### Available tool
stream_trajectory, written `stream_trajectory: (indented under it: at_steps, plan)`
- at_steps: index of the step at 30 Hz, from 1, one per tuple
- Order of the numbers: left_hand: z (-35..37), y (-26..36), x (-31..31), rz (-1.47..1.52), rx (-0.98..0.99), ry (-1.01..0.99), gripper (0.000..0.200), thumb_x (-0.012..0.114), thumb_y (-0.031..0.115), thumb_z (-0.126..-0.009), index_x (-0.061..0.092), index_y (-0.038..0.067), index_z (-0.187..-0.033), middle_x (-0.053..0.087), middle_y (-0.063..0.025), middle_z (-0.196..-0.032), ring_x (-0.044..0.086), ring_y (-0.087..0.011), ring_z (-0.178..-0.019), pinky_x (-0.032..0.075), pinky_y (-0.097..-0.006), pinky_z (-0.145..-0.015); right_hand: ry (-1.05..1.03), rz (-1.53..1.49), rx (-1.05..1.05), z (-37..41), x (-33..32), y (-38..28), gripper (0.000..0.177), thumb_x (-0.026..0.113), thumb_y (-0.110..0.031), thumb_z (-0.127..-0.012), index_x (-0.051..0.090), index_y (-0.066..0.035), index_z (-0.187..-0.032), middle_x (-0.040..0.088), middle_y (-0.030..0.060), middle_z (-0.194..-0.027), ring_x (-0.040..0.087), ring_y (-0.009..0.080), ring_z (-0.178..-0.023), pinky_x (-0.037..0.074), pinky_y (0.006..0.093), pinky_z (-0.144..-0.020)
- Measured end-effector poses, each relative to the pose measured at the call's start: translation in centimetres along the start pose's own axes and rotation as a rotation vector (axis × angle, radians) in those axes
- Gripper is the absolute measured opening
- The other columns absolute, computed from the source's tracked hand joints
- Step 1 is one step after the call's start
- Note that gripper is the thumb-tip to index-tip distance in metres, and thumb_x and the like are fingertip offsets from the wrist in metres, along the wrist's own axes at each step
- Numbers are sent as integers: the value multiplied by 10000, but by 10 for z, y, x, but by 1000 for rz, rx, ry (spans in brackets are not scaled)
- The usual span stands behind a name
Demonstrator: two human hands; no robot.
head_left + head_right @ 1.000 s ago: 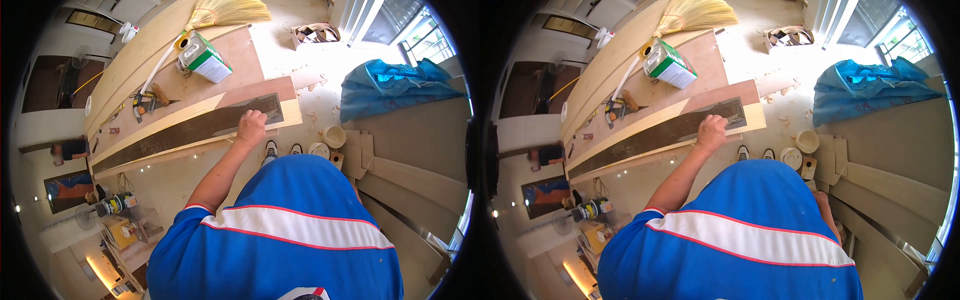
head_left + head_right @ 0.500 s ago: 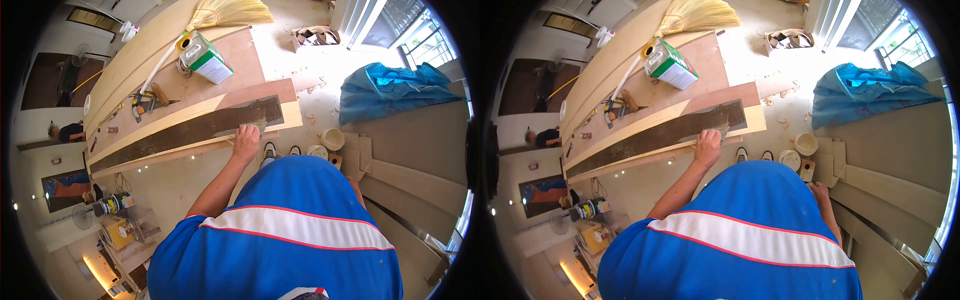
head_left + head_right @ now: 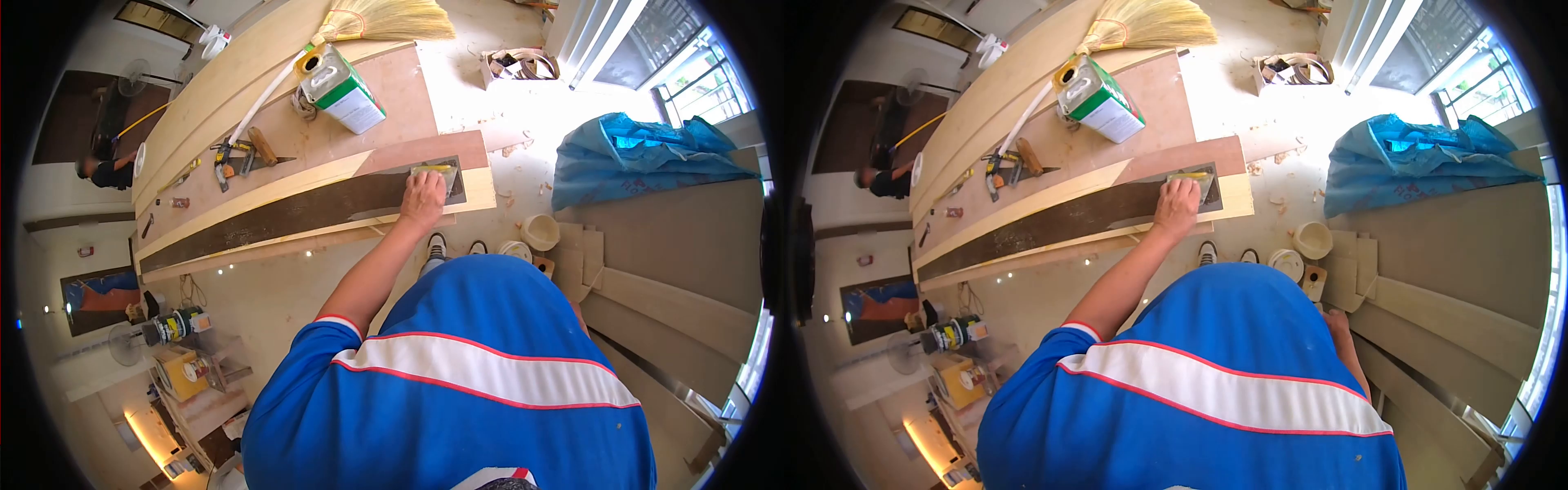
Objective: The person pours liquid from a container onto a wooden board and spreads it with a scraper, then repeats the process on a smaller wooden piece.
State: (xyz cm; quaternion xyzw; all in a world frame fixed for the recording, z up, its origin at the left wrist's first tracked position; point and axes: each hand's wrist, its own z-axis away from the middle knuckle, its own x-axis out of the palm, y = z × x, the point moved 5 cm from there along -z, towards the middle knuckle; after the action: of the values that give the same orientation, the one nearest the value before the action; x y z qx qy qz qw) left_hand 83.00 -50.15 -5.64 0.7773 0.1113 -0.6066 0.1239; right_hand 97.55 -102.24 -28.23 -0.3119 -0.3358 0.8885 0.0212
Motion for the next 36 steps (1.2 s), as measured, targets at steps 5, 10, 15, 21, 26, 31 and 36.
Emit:
stream_trajectory:
  at_steps: [5,10,15,21,26,31,36]
  plan:
    - [-22,8,13,-28,-69,30,211,524,117,-826,615,19,-989,563,-115,-975,531,-278,-945,429,-420,-816,61,25,-175,-4,-1,-17,241,636,-295,-835,675,-60,-871,620,231,-843,612,397,-761,480,459,-649]
    - [16,28,0,15,-79,-23,214,541,117,-815,606,24,-997,566,-112,-964,531,-296,-959,427,-441,-835,72,-187,129,-11,19,19,376,651,-341,-828,627,34,-846,592,254,-795,590,390,-728,455,448,-642]
    - [4,17,-19,46,-136,-13,147,524,133,-833,592,45,-930,567,-103,-955,527,-287,-961,426,-450,-845,48,-114,172,8,17,15,395,654,-350,-827,619,43,-836,591,260,-791,592,389,-727,452,450,-641]
    - [-23,2,10,-67,-119,-46,217,514,136,-854,640,20,-988,603,-119,-1016,540,-293,-1006,439,-450,-850,29,-65,167,13,17,16,418,658,-360,-827,610,55,-825,591,266,-787,594,387,-727,448,453,-640]
    - [-27,3,16,-57,-101,-68,231,525,135,-842,648,14,-996,604,-117,-1016,541,-291,-997,440,-456,-830,38,-92,162,4,15,15,438,662,-369,-826,602,64,-816,591,271,-783,596,386,-726,444,455,-640]
    - [-7,14,0,18,-19,-36,212,548,134,-818,644,29,-975,597,-110,-983,540,-293,-964,435,-461,-802,255,-190,92,-12,24,20,431,655,-370,-833,611,58,-818,607,279,-798,608,399,-749,450,464,-651]
    - [-26,-8,-2,40,-253,-115,198,546,116,-830,661,47,-975,609,-120,-1045,544,-306,-1022,440,-467,-858,30,174,227,10,7,-32,376,659,-362,-821,651,15,-815,650,254,-831,627,412,-792,475,481,-683]
